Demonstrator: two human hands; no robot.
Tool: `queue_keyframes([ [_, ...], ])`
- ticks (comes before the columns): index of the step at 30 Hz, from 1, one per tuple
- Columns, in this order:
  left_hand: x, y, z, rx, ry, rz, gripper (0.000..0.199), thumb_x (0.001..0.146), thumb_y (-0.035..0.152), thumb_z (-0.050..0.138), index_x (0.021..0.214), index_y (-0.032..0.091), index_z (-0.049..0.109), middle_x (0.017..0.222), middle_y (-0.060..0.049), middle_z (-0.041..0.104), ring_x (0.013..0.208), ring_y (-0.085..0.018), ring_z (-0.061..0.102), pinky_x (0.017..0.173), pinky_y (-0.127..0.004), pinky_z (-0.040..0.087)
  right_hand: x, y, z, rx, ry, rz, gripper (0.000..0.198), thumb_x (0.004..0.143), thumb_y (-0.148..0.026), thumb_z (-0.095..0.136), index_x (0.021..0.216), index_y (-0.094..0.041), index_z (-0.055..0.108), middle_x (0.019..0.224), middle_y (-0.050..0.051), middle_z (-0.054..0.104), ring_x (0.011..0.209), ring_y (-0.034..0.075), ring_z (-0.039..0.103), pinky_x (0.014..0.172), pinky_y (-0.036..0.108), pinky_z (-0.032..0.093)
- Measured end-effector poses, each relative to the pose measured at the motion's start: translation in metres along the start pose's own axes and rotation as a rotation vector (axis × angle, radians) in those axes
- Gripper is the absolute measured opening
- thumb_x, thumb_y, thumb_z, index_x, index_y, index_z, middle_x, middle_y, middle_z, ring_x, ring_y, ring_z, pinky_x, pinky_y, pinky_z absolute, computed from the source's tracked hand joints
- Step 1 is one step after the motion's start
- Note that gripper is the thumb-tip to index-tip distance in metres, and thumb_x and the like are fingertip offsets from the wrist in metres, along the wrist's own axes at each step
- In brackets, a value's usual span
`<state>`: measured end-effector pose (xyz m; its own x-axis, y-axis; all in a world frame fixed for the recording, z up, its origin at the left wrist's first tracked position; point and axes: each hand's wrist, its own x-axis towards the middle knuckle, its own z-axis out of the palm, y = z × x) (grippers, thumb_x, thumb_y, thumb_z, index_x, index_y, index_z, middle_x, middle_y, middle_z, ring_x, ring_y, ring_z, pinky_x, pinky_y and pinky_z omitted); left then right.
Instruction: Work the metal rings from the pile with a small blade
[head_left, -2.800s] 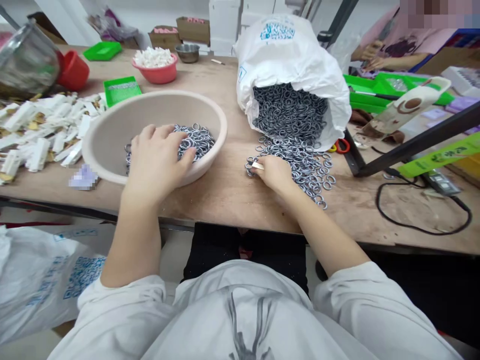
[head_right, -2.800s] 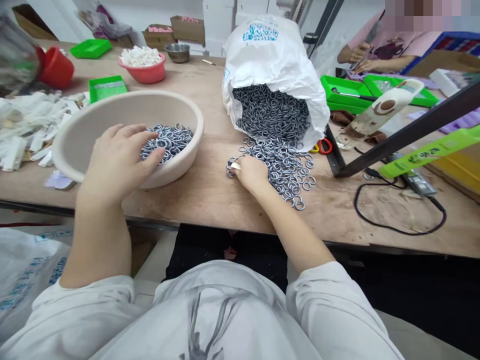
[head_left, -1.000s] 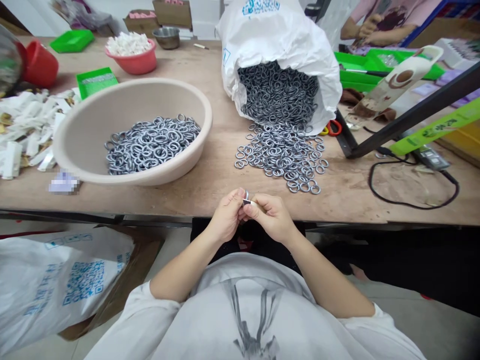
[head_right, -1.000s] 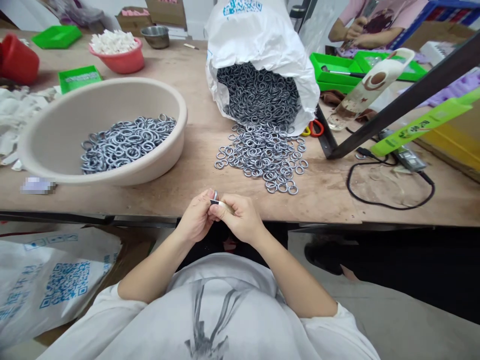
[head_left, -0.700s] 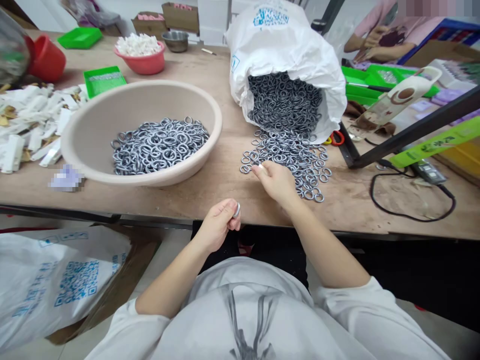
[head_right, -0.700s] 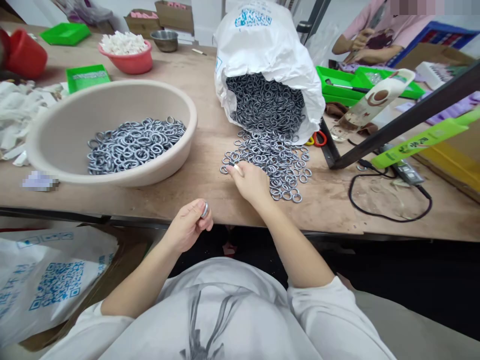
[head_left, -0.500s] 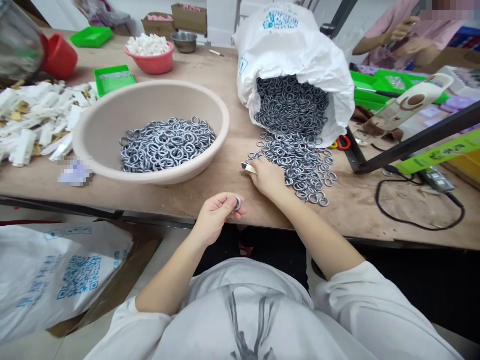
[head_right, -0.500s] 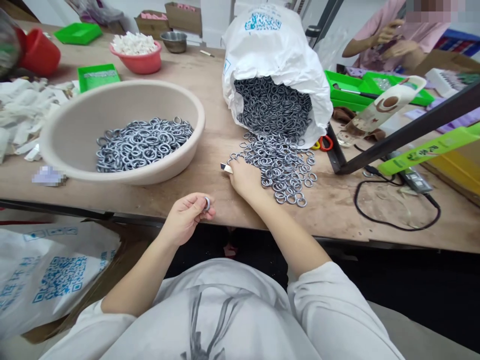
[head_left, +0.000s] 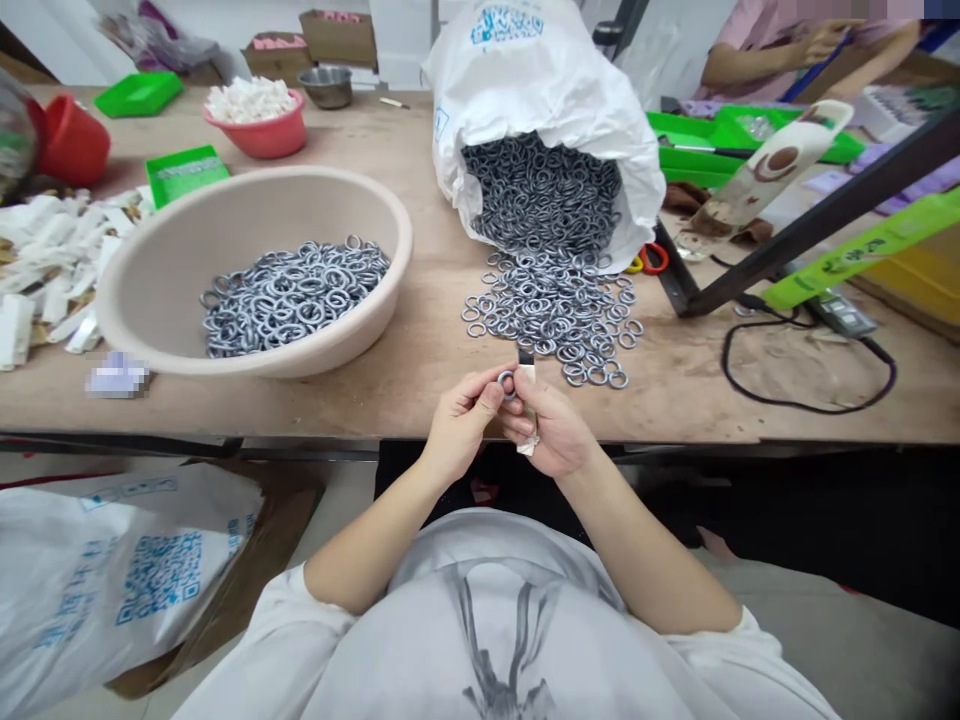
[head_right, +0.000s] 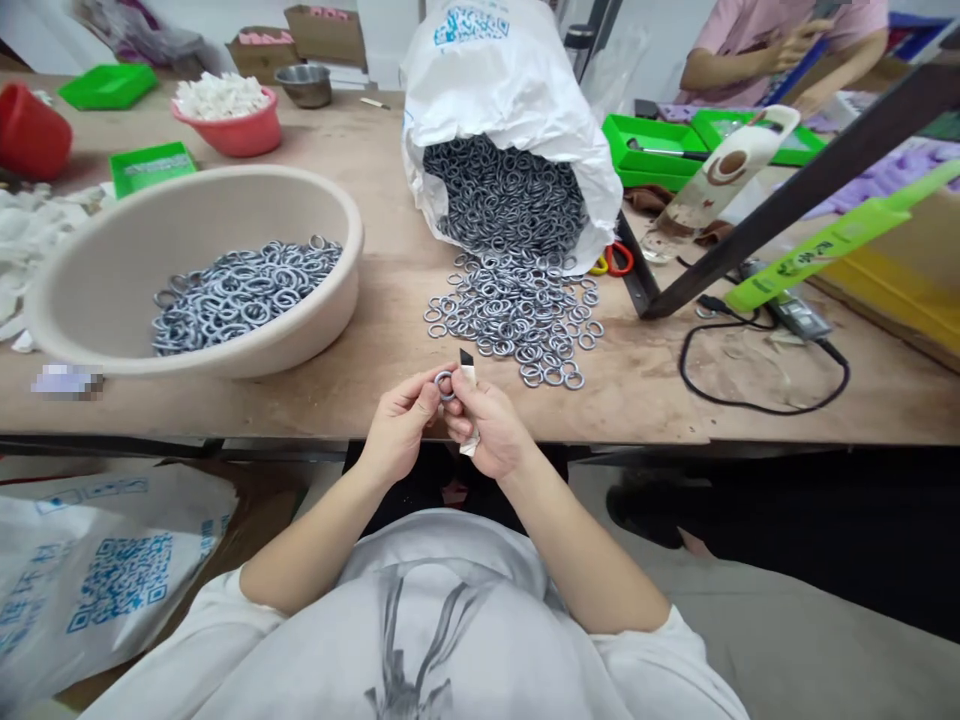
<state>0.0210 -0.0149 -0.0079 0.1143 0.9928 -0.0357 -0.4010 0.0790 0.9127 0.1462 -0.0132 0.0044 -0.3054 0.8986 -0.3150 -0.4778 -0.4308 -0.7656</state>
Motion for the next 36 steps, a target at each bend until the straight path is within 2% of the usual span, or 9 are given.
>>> queue_keyframes([
  [4,0.001,-0.007,0.006,0.028,0.035,0.057,0.033,0.071,0.041,0.085,0.095,0.019,0.08,0.087,-0.003,0.068,0.081,-0.012,0.06,0.078,-0.022,0.046,-0.006,0.01,-0.001,0.03,0.079,-0.076,0.053,0.067,-0.06,0.083,0.083,-0.022,0.05,0.06,-0.011,0.043,0.039,0.001,0.025,0.035,0.015,0.02],
  [8,0.003,-0.012,0.006,-0.077,0.066,-0.041,0.036,0.066,0.045,0.087,0.081,0.017,0.071,0.07,0.002,0.063,0.052,-0.004,0.043,0.05,-0.018,0.034,-0.008,0.012,-0.008,-0.125,0.162,-0.311,0.05,0.07,-0.057,0.083,0.096,-0.025,0.055,0.063,-0.009,0.048,0.044,0.005,0.037,0.038,0.017,0.029],
  [12,0.001,-0.008,0.006,-0.133,0.026,-0.131,0.044,0.066,0.051,0.086,0.074,0.014,0.063,0.063,0.003,0.056,0.044,-0.001,0.03,0.041,-0.018,0.019,-0.01,0.01,-0.017,-0.475,0.081,-0.538,0.041,0.081,-0.056,0.073,0.106,-0.024,0.066,0.08,0.0,0.064,0.073,0.015,0.061,0.069,0.029,0.052],
  [14,-0.003,-0.004,0.006,-0.154,-0.004,-0.187,0.048,0.064,0.054,0.086,0.074,0.014,0.062,0.059,0.005,0.051,0.044,-0.001,0.028,0.041,-0.017,0.018,-0.011,0.008,-0.019,-0.694,0.061,-0.682,0.034,0.087,-0.053,0.068,0.103,-0.024,0.07,0.088,0.004,0.069,0.084,0.019,0.064,0.079,0.035,0.052],
  [18,-0.011,0.001,0.006,-0.13,-0.1,-0.359,0.057,0.065,0.066,0.08,0.069,0.015,0.054,0.053,0.006,0.043,0.042,-0.001,0.025,0.04,-0.017,0.015,-0.013,0.008,-0.019,-0.963,0.097,-0.865,0.029,0.092,-0.047,0.061,0.102,-0.023,0.073,0.087,0.007,0.071,0.081,0.022,0.063,0.077,0.038,0.051],
  [22,-0.013,0.0,0.004,-0.094,-0.119,-0.372,0.061,0.065,0.073,0.075,0.068,0.016,0.051,0.049,0.007,0.039,0.041,-0.002,0.026,0.039,-0.017,0.013,-0.013,0.009,-0.017,-0.968,0.092,-0.876,0.027,0.092,-0.043,0.061,0.103,-0.022,0.074,0.085,0.006,0.071,0.078,0.02,0.062,0.074,0.036,0.05],
  [27,-0.013,0.005,0.003,-0.172,-0.06,-0.293,0.059,0.061,0.066,0.082,0.067,0.014,0.056,0.051,0.008,0.035,0.043,-0.001,0.022,0.04,-0.017,0.013,-0.014,0.012,-0.016,-0.946,0.062,-0.874,0.025,0.088,-0.043,0.068,0.101,-0.022,0.074,0.082,0.004,0.07,0.077,0.019,0.062,0.072,0.034,0.049],
  [32,-0.019,0.01,0.003,-0.211,-0.064,-0.315,0.051,0.065,0.055,0.085,0.065,0.015,0.053,0.055,0.006,0.04,0.045,-0.002,0.027,0.042,-0.016,0.02,-0.015,0.013,-0.015,-0.921,0.152,-0.871,0.02,0.087,-0.041,0.068,0.094,-0.023,0.074,0.08,0.003,0.069,0.075,0.019,0.061,0.073,0.035,0.049],
  [36,-0.019,0.003,0.002,-0.123,-0.047,-0.231,0.052,0.071,0.062,0.078,0.068,0.016,0.054,0.054,0.006,0.04,0.045,-0.003,0.028,0.042,-0.017,0.02,-0.01,0.014,-0.017,-0.831,0.109,-0.759,0.027,0.082,-0.047,0.073,0.095,-0.023,0.072,0.084,0.004,0.069,0.08,0.02,0.063,0.076,0.035,0.051],
])
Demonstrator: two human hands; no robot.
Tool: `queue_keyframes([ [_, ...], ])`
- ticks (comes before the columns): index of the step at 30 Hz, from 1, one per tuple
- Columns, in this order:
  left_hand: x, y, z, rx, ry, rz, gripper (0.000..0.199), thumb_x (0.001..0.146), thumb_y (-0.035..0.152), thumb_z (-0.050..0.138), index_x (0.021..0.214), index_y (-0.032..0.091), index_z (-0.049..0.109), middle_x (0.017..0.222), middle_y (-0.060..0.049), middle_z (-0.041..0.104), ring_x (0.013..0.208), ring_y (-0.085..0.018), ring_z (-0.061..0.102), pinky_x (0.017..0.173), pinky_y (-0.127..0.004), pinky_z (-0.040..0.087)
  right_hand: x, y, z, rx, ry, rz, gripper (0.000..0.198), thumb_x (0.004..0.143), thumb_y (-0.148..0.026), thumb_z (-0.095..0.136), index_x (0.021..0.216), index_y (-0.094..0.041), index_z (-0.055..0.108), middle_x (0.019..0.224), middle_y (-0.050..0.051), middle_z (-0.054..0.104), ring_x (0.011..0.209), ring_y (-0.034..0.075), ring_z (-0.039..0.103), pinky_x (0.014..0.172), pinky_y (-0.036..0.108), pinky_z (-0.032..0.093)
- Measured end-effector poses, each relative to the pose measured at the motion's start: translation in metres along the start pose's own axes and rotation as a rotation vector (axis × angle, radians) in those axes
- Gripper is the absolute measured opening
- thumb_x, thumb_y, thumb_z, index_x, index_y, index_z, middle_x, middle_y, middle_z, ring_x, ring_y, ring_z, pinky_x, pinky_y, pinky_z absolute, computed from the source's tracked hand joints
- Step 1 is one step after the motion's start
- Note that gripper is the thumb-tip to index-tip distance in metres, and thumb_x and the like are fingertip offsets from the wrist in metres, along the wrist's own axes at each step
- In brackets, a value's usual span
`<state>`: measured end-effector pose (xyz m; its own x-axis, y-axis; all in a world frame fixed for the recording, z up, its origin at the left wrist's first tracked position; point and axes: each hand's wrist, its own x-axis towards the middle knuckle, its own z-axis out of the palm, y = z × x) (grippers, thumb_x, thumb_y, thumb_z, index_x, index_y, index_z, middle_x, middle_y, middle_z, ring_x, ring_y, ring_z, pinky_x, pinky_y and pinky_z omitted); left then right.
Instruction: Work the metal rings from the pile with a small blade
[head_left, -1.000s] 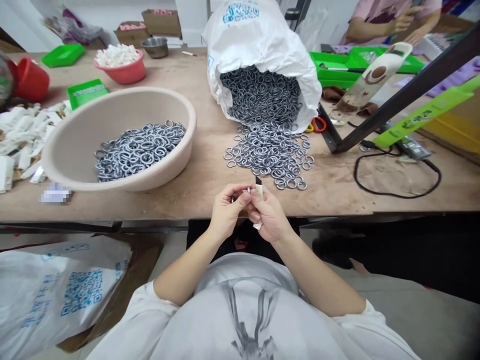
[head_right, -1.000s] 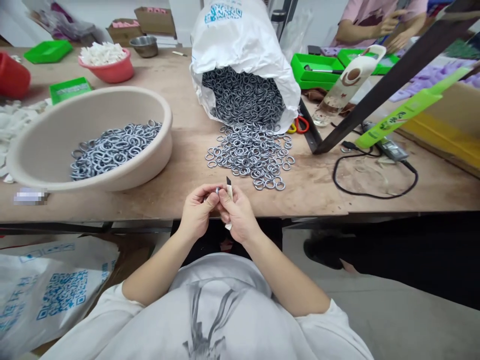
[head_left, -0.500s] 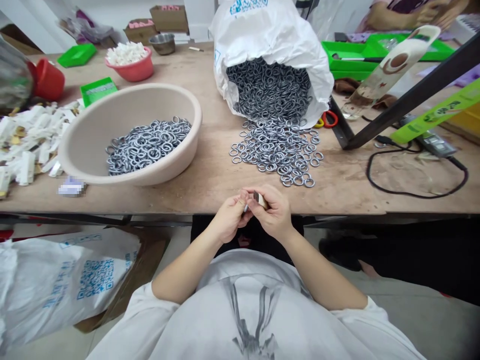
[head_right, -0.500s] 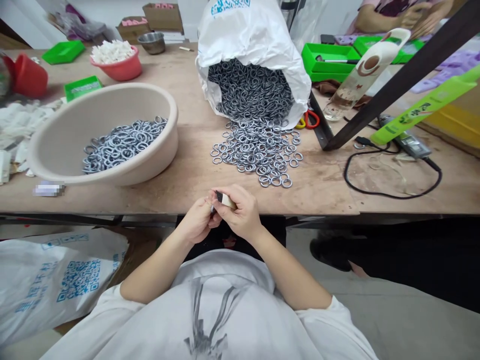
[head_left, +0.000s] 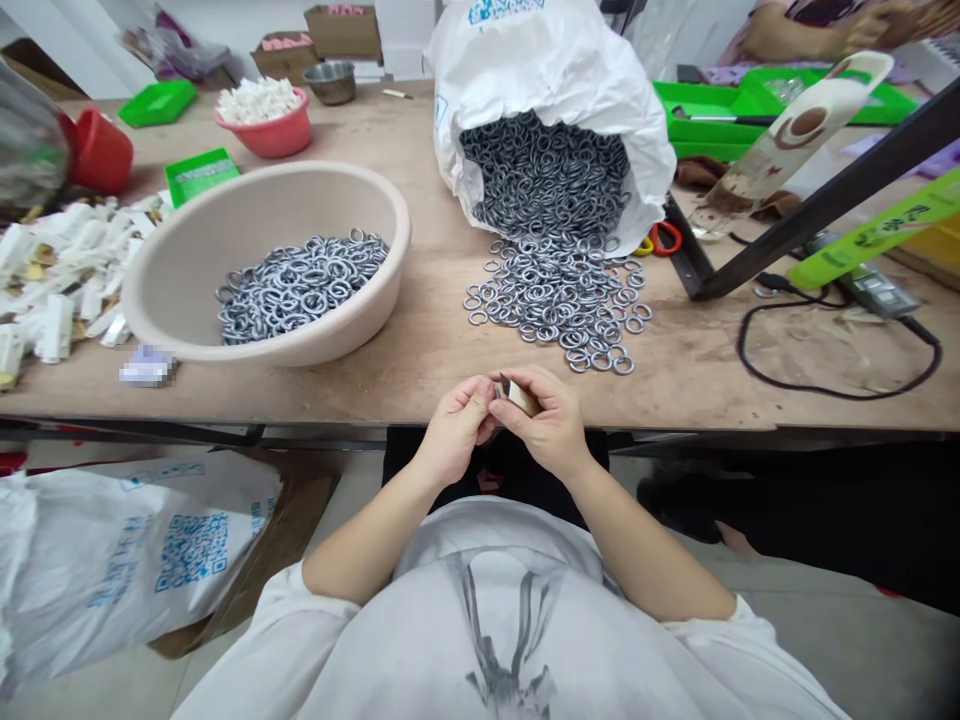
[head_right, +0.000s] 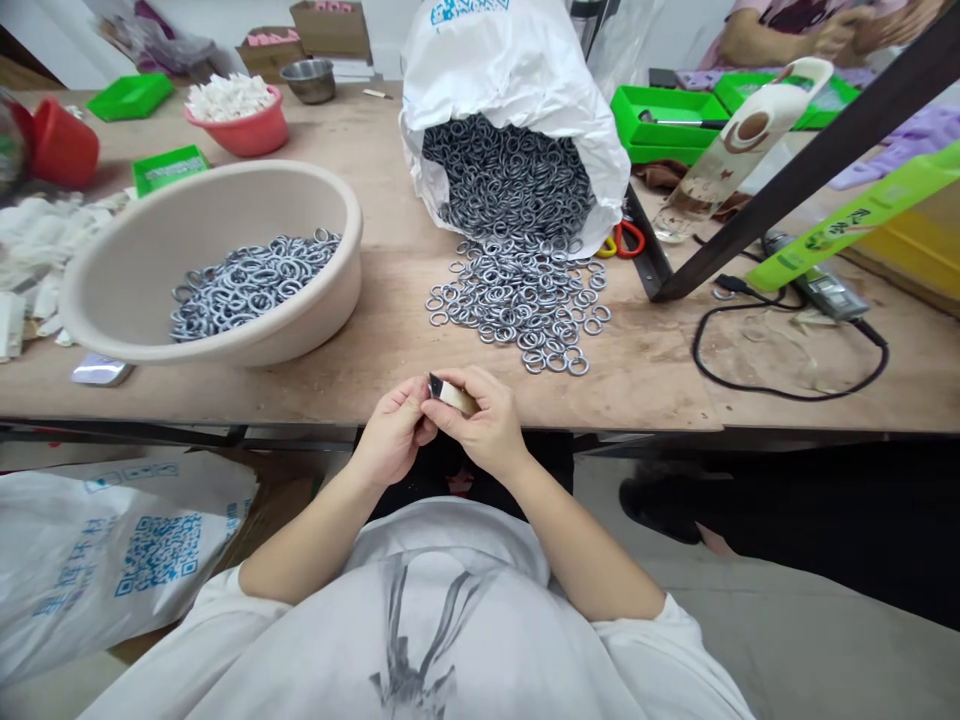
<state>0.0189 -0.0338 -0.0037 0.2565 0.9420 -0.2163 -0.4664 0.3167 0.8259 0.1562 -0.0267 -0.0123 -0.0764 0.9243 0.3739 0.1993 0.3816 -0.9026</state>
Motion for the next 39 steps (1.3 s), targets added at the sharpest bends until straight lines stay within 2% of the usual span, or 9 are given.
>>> queue_keyframes([
  [4,0.003,-0.004,0.0,0.069,-0.01,0.064,0.055,0.073,0.068,0.072,0.068,0.016,0.055,0.053,0.006,0.039,0.045,-0.004,0.028,0.042,-0.019,0.021,0.006,0.004,0.001,0.202,-0.076,0.166,0.04,0.08,-0.06,0.073,0.095,-0.023,0.069,0.087,0.003,0.069,0.08,0.019,0.064,0.076,0.033,0.051],
  [6,0.003,-0.003,0.002,0.055,-0.025,0.061,0.057,0.075,0.068,0.07,0.063,0.016,0.051,0.051,0.005,0.039,0.044,-0.004,0.027,0.042,-0.02,0.019,0.008,0.003,-0.001,0.209,-0.074,0.195,0.042,0.083,-0.063,0.068,0.093,-0.022,0.066,0.082,0.002,0.067,0.074,0.017,0.061,0.07,0.03,0.049],
  [11,0.002,0.001,0.004,-0.027,0.004,0.041,0.059,0.077,0.07,0.067,0.059,0.018,0.046,0.045,0.006,0.034,0.04,-0.004,0.025,0.041,-0.019,0.017,0.003,-0.012,-0.01,-0.122,-0.168,-0.039,0.042,0.099,-0.053,0.048,0.073,-0.021,0.056,0.067,0.0,0.056,0.064,0.014,0.052,0.061,0.028,0.037],
  [15,0.003,0.001,0.004,-0.086,0.015,0.022,0.061,0.075,0.071,0.069,0.059,0.018,0.042,0.046,0.007,0.031,0.039,-0.003,0.023,0.04,-0.019,0.017,-0.002,-0.02,-0.01,-0.304,-0.231,-0.138,0.041,0.1,-0.043,0.049,0.065,-0.021,0.048,0.062,-0.002,0.047,0.058,0.012,0.045,0.057,0.028,0.03],
  [28,0.004,0.001,0.007,-0.105,-0.026,0.026,0.059,0.075,0.065,0.073,0.061,0.018,0.04,0.05,0.009,0.03,0.041,-0.003,0.022,0.04,-0.018,0.016,-0.003,-0.015,-0.012,-0.249,-0.225,-0.189,0.039,0.1,-0.039,0.051,0.066,-0.021,0.045,0.06,-0.004,0.043,0.055,0.011,0.042,0.055,0.026,0.03],
  [32,0.005,0.001,0.006,-0.087,-0.036,0.012,0.058,0.075,0.064,0.073,0.062,0.018,0.041,0.05,0.009,0.028,0.041,-0.003,0.02,0.04,-0.019,0.014,-0.005,-0.013,-0.008,-0.224,-0.23,-0.149,0.041,0.099,-0.042,0.051,0.065,-0.02,0.046,0.059,-0.003,0.045,0.055,0.011,0.043,0.056,0.026,0.031],
  [34,0.003,0.0,0.005,-0.061,-0.061,0.003,0.057,0.075,0.065,0.072,0.062,0.018,0.042,0.049,0.009,0.03,0.04,-0.003,0.019,0.039,-0.019,0.013,-0.001,-0.006,-0.008,-0.206,-0.171,-0.074,0.044,0.1,-0.049,0.048,0.066,-0.02,0.049,0.06,-0.002,0.048,0.057,0.012,0.046,0.057,0.027,0.033],
  [36,-0.001,-0.001,0.003,-0.017,-0.135,-0.012,0.058,0.078,0.066,0.069,0.061,0.018,0.043,0.048,0.007,0.033,0.04,-0.003,0.022,0.04,-0.019,0.014,0.011,0.005,-0.012,-0.204,-0.029,0.018,0.052,0.098,-0.061,0.042,0.067,-0.021,0.049,0.06,-0.002,0.047,0.058,0.013,0.045,0.058,0.027,0.033],
  [39,-0.004,0.0,-0.004,0.011,-0.171,-0.013,0.059,0.081,0.068,0.064,0.058,0.017,0.044,0.046,0.006,0.037,0.04,-0.003,0.027,0.041,-0.019,0.019,0.041,0.018,-0.022,-0.323,0.117,0.12,0.058,0.096,-0.069,0.038,0.063,-0.022,0.044,0.056,-0.003,0.04,0.057,0.014,0.041,0.056,0.028,0.03],
])
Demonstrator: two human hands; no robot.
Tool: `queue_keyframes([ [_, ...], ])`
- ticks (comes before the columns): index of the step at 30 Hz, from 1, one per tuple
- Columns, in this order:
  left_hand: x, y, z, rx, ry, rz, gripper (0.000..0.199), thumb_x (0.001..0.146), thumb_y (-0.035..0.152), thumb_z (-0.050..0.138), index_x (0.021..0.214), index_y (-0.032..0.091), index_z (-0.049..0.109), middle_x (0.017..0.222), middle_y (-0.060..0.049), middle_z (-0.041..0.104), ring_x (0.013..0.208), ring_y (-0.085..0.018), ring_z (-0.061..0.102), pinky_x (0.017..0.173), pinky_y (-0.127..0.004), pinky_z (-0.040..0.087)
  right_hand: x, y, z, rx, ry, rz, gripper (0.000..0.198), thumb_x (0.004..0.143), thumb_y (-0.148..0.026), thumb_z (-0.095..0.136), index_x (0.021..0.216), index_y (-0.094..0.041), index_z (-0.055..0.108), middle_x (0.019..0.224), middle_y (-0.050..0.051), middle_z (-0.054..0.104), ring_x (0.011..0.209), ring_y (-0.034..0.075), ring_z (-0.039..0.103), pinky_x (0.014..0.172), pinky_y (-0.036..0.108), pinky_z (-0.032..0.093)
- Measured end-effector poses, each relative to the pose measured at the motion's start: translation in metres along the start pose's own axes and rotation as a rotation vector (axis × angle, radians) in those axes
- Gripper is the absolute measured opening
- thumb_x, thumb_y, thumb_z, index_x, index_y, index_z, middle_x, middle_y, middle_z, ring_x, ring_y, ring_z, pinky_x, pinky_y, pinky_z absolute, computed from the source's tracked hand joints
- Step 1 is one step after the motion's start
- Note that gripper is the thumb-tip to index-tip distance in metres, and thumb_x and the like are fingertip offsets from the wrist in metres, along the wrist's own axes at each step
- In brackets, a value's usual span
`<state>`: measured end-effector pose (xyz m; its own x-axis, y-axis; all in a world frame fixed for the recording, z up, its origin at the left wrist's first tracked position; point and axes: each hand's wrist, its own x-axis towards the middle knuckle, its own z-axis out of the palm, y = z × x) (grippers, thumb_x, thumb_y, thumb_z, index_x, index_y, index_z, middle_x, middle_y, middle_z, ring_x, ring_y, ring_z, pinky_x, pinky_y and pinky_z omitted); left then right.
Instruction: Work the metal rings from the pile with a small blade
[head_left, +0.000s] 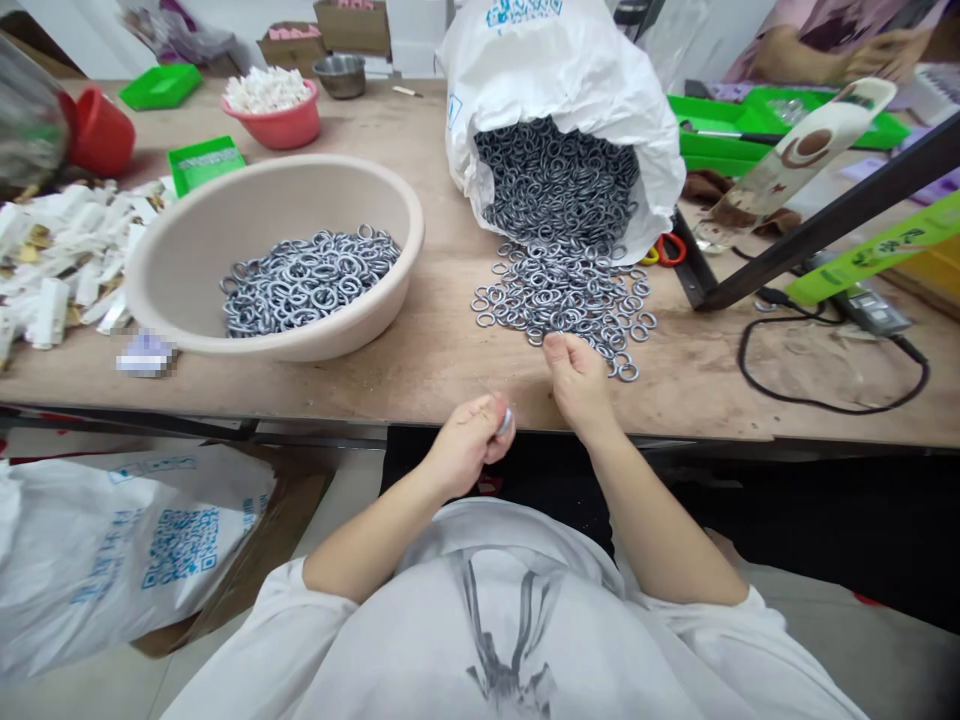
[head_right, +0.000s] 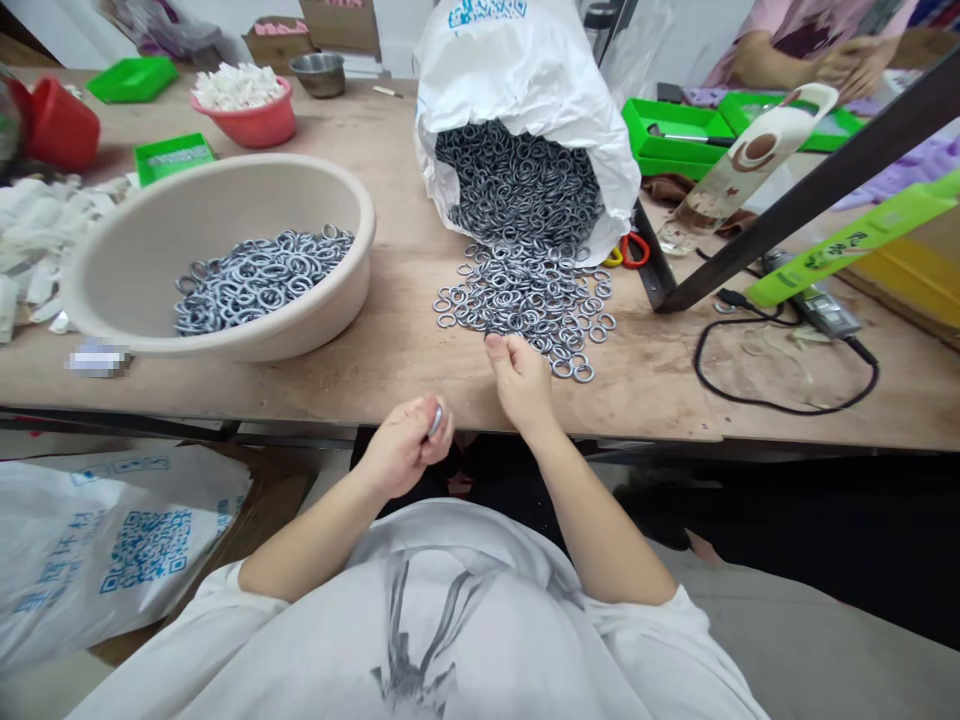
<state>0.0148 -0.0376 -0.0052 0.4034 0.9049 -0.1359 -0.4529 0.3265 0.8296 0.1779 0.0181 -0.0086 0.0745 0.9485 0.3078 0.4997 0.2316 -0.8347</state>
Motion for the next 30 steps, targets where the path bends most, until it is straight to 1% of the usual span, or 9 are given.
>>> queue_keyframes([
  [3,0.0,0.005,-0.011,0.008,0.125,0.039,0.055,0.079,0.064,0.069,0.062,0.015,0.051,0.049,0.003,0.048,0.041,-0.004,0.034,0.042,-0.018,0.023,0.036,-0.001,0.007,-0.304,-0.132,-0.004,0.047,0.095,-0.061,0.048,0.074,-0.021,0.059,0.066,0.001,0.056,0.065,0.017,0.051,0.062,0.028,0.035],
  [5,0.001,0.011,-0.018,0.031,0.172,0.052,0.05,0.077,0.061,0.073,0.068,0.014,0.059,0.056,-0.001,0.059,0.042,-0.004,0.041,0.043,-0.018,0.027,0.055,-0.005,0.021,-0.533,-0.241,-0.055,0.034,0.092,-0.053,0.06,0.094,-0.02,0.068,0.09,0.006,0.068,0.08,0.022,0.06,0.068,0.029,0.039],
  [8,0.002,0.019,-0.029,0.036,0.217,0.054,0.046,0.073,0.057,0.078,0.078,0.012,0.067,0.065,-0.004,0.067,0.045,-0.005,0.049,0.044,-0.017,0.033,0.073,-0.01,0.045,-0.767,-0.36,-0.113,0.029,0.092,-0.041,0.06,0.112,-0.021,0.069,0.115,0.012,0.068,0.092,0.027,0.064,0.073,0.032,0.043],
  [11,0.001,0.026,-0.038,-0.007,0.285,0.037,0.041,0.073,0.048,0.079,0.093,0.012,0.07,0.074,-0.005,0.071,0.053,-0.008,0.059,0.048,-0.018,0.044,0.08,-0.01,0.053,-0.794,-0.37,-0.135,0.024,0.095,-0.03,0.053,0.108,-0.018,0.069,0.118,0.015,0.066,0.092,0.027,0.064,0.074,0.033,0.043],
  [15,0.006,0.029,-0.042,-0.126,0.337,-0.016,0.028,0.076,0.037,0.072,0.093,0.015,0.067,0.078,-0.003,0.07,0.059,-0.013,0.065,0.048,-0.021,0.05,0.063,-0.012,0.038,-0.291,-0.378,-0.046,0.025,0.097,-0.033,0.05,0.085,-0.018,0.067,0.084,0.008,0.066,0.072,0.019,0.058,0.066,0.03,0.041],
  [18,0.013,0.024,-0.032,-0.179,0.24,-0.121,0.034,0.081,0.048,0.066,0.086,0.014,0.064,0.071,-0.002,0.063,0.051,-0.01,0.058,0.038,-0.018,0.04,0.03,-0.016,0.026,0.335,-0.437,0.135,0.037,0.094,-0.054,0.054,0.082,-0.02,0.063,0.061,-0.002,0.051,0.05,0.012,0.043,0.052,0.025,0.035],
  [21,0.018,0.018,-0.017,-0.133,0.093,-0.211,0.049,0.079,0.061,0.068,0.085,0.012,0.064,0.065,0.0,0.057,0.044,-0.005,0.046,0.035,-0.014,0.026,-0.001,-0.019,0.023,0.66,-0.434,0.237,0.041,0.083,-0.06,0.068,0.076,-0.021,0.059,0.058,-0.006,0.049,0.046,0.009,0.044,0.048,0.023,0.037],
  [25,0.022,0.014,-0.002,-0.13,0.048,-0.234,0.049,0.069,0.055,0.081,0.075,0.015,0.054,0.06,0.005,0.048,0.042,-0.002,0.039,0.037,-0.013,0.02,-0.017,-0.016,0.016,0.749,-0.336,0.227,0.035,0.083,-0.056,0.071,0.083,-0.022,0.063,0.063,-0.005,0.057,0.053,0.009,0.054,0.055,0.022,0.046],
  [30,0.025,0.009,0.011,-0.029,0.11,-0.133,0.049,0.071,0.057,0.077,0.071,0.016,0.051,0.056,0.004,0.049,0.042,-0.002,0.037,0.037,-0.014,0.017,-0.018,-0.014,0.003,0.584,-0.268,0.135,0.036,0.081,-0.053,0.074,0.095,-0.021,0.068,0.069,-0.002,0.063,0.058,0.013,0.059,0.058,0.027,0.049],
])
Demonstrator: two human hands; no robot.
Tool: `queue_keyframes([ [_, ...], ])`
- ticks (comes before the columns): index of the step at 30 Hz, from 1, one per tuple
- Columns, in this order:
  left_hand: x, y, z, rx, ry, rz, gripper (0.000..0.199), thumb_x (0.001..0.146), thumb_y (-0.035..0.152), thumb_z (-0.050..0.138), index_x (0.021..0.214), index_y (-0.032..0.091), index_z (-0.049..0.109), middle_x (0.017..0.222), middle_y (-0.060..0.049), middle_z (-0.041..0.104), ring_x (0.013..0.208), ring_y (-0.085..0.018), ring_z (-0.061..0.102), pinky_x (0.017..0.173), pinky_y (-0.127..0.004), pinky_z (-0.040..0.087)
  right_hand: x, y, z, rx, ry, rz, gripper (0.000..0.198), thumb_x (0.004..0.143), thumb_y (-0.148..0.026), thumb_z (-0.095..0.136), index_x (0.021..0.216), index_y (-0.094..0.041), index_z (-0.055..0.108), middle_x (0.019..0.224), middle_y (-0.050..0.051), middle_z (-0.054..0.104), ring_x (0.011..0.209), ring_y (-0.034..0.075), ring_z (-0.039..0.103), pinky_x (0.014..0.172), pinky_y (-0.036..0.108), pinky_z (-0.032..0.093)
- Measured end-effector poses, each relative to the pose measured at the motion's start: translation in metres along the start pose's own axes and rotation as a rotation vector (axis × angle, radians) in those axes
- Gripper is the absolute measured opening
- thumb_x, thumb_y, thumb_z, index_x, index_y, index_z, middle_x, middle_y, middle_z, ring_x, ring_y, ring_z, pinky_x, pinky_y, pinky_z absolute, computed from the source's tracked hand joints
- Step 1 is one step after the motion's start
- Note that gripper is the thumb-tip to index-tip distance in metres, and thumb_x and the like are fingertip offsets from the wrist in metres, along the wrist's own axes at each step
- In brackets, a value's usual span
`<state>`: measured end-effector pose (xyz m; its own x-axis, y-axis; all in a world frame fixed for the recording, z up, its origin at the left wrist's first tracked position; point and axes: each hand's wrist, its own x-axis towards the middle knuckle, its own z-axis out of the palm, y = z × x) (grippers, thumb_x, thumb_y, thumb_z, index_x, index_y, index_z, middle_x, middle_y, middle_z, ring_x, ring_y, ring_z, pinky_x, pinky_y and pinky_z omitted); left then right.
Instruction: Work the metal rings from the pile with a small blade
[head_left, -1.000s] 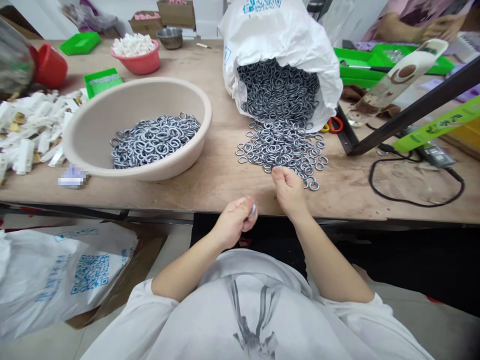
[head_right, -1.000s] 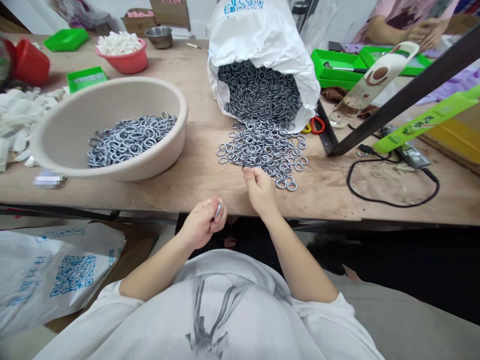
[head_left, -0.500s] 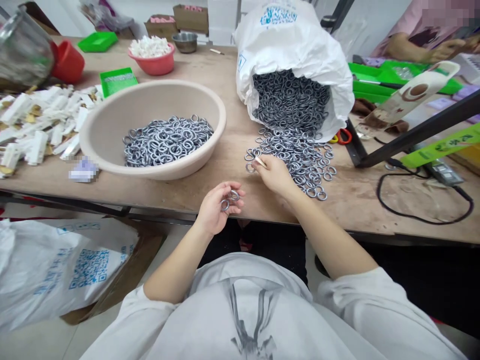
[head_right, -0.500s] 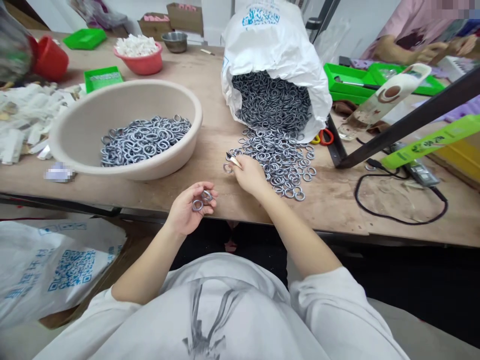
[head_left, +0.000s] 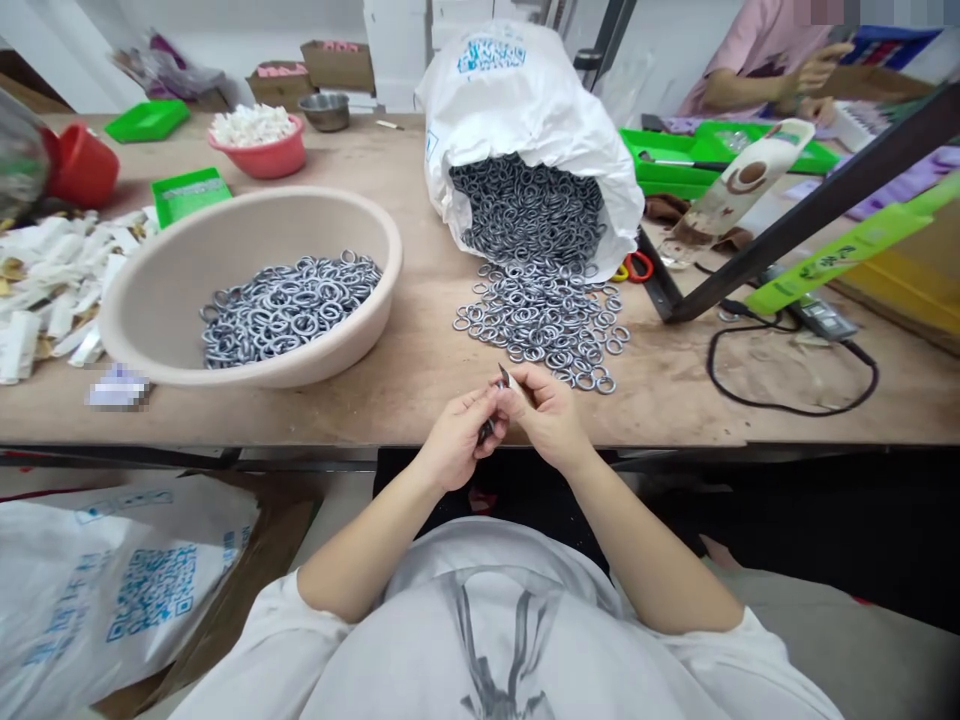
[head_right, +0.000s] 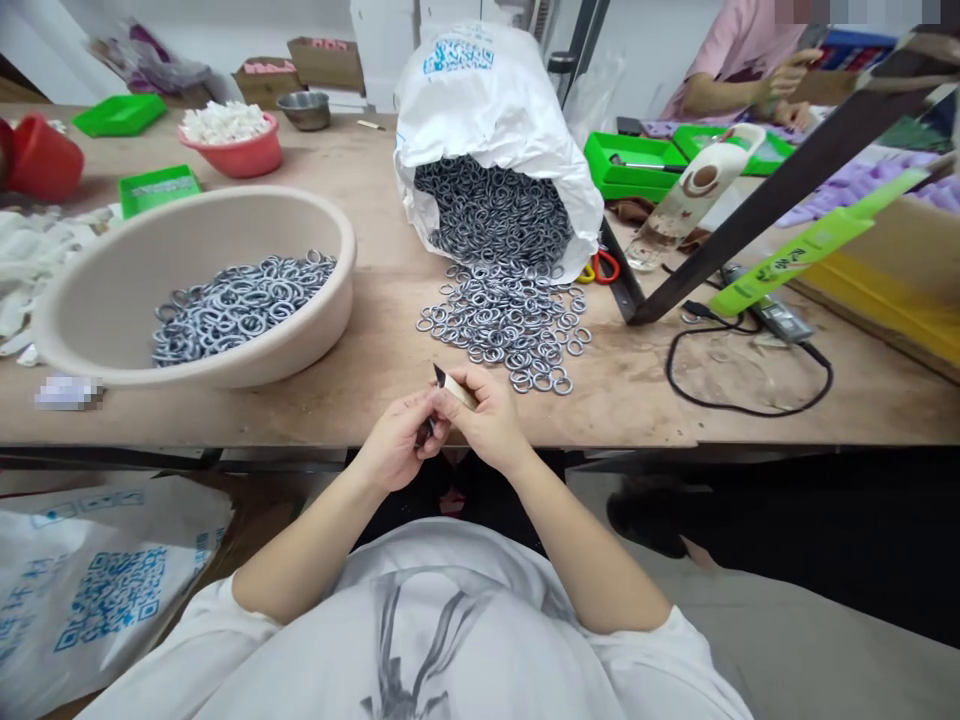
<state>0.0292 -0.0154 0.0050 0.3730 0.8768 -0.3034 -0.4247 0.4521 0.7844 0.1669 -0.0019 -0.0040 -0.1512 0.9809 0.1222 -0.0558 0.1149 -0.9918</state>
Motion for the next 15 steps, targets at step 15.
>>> queue_keyframes([
  [15,-0.002,0.007,0.005,-0.019,0.105,0.135,0.043,0.076,0.052,0.071,0.066,0.018,0.047,0.049,0.006,0.042,0.041,-0.003,0.031,0.038,-0.016,0.019,-0.016,-0.024,0.001,-0.778,-0.082,-0.329,0.045,0.101,-0.048,0.04,0.069,-0.021,0.056,0.069,0.003,0.056,0.066,0.016,0.051,0.066,0.031,0.037],
])
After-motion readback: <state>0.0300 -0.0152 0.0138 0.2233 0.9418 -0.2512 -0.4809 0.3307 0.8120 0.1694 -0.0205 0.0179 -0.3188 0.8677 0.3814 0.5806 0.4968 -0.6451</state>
